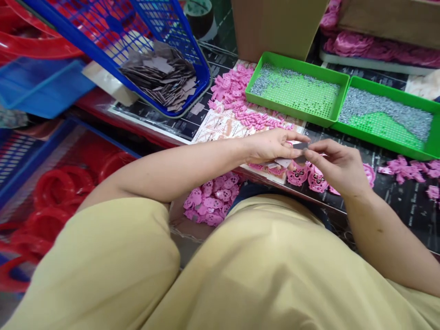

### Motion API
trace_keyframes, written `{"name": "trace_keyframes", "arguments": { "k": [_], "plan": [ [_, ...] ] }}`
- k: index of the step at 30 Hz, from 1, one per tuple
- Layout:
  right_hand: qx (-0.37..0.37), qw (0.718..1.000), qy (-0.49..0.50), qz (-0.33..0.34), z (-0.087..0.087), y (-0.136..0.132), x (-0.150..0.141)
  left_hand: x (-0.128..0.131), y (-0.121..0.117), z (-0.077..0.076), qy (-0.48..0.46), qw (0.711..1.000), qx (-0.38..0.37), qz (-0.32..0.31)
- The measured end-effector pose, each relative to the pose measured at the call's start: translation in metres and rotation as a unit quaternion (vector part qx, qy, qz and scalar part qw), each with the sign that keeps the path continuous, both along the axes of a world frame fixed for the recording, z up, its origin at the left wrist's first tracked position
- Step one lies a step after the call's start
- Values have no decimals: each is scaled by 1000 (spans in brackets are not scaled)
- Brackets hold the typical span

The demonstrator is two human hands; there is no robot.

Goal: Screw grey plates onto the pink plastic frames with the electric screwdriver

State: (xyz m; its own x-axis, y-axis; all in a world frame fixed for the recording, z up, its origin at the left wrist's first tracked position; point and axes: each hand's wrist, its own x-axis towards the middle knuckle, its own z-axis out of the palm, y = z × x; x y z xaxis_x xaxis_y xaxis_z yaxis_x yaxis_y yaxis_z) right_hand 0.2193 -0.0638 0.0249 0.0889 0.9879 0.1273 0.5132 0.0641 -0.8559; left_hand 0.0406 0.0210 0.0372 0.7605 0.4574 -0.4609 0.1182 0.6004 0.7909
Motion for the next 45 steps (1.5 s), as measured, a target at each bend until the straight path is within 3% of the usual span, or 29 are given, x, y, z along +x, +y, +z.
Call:
{"name": "trace_keyframes", "arguments": {
  "k": [3, 6, 8, 10, 13, 17, 22, 25, 31, 36, 41, 45],
  "plan": [
    [13, 991, 112, -72, -8, -6, 9, 7, 3, -1, 12, 999, -26, -22],
    [65, 982, 136, -116, -14, -15, 16, 15, 5, -3, 33, 997, -56, -34],
    [110, 985, 89, -96, -15, -19, 20, 21, 3, -3, 36, 995, -76, -54],
    [151, 988, 29, -29, -15, -20, 26, 26, 0, -2, 30, 994, -78, -71],
    [165, 983, -68, 49, -12, -20, 35, 28, -3, -1, 35, 997, -33, -61],
    [131, 978, -154, 44, -6, -27, 36, 24, -5, 0, 74, 995, 59, -16],
    [184, 955, -231, 17, -3, -35, 24, 23, -8, -2, 96, 988, 118, -20],
    [169, 949, -265, 10, -5, -34, 23, 22, -7, -5, 100, 989, 107, -17],
    [163, 947, -277, 25, -27, -36, 24, 8, 11, -5, 102, 992, -4, 76],
    [184, 925, -324, 68, -41, -42, 20, 0, 12, -7, 18, 999, -38, 19],
    [172, 945, -278, 25, -18, -41, 27, 12, 2, -10, 6, 1000, 2, -27],
    [125, 968, -215, -8, -8, -39, 33, 31, -8, -4, 32, 992, 69, -101]
  ]
}}
